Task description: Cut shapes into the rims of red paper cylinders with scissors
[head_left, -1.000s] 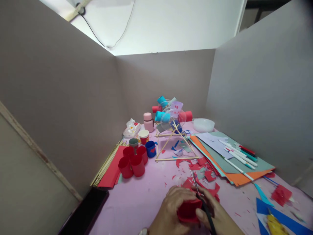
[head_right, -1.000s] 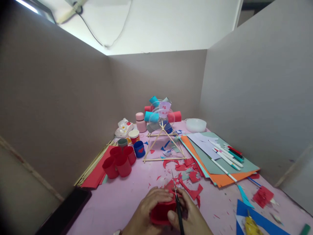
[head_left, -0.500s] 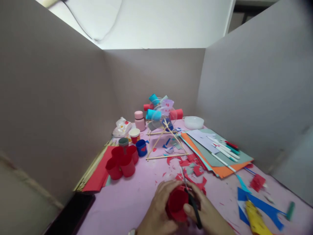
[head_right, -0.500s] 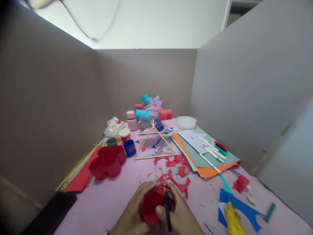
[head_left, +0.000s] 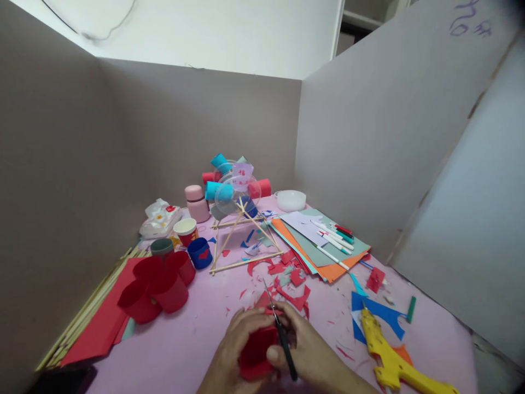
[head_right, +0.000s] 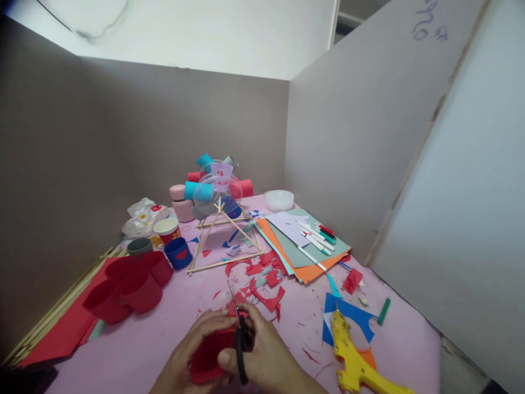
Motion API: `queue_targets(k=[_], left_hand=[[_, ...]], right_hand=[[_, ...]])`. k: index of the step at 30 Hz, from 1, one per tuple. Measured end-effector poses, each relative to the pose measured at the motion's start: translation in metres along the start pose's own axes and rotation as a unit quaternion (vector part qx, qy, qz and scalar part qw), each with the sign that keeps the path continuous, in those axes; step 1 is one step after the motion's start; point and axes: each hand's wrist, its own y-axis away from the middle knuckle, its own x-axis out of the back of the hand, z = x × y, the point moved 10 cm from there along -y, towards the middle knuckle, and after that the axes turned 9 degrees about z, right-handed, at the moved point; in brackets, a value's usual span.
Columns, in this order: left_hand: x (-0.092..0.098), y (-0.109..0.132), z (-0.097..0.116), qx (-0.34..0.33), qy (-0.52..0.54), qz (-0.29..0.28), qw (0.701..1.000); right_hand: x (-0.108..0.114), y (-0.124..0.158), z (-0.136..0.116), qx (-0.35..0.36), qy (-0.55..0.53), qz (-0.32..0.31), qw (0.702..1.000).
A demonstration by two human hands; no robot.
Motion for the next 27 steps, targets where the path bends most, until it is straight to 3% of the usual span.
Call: queue_targets(k=[6, 8, 11, 16, 22, 24, 27], left_hand=[[0.003, 0.006, -0.008, -0.013, 0.031, 0.021, 0.999], [0.012, 0.008, -0.023, 0.064, 0.125, 0.085, 0.986], [0.013, 0.013, -0.052, 0.196, 0.267, 0.159, 0.93], [-0.005, 0.011, -0.067, 0.283, 0.367, 0.134, 0.876], [-0.022, 0.014, -0.056, 0.339, 0.458, 0.061, 0.82], [-0.02, 0.013, -0.054, 0.328, 0.464, 0.071, 0.82], [-0.012, 0.01, -0.051, 0.287, 0.43, 0.098, 0.851]], right_hand=[[0.005, 0.0, 0.009, -0.019, 0.008, 0.002, 1.0], [0.011, -0.001, 0.013, -0.025, 0.031, 0.017, 0.999], [0.017, -0.002, 0.015, -0.021, 0.052, 0.033, 0.998], [0.016, -0.002, 0.008, 0.007, 0.038, 0.069, 0.997], [0.011, -0.004, 0.004, -0.005, 0.016, 0.066, 0.998], [0.017, -0.004, 0.003, -0.003, 0.019, 0.086, 0.996], [0.021, -0.003, 0.001, -0.012, 0.049, 0.098, 0.994]])
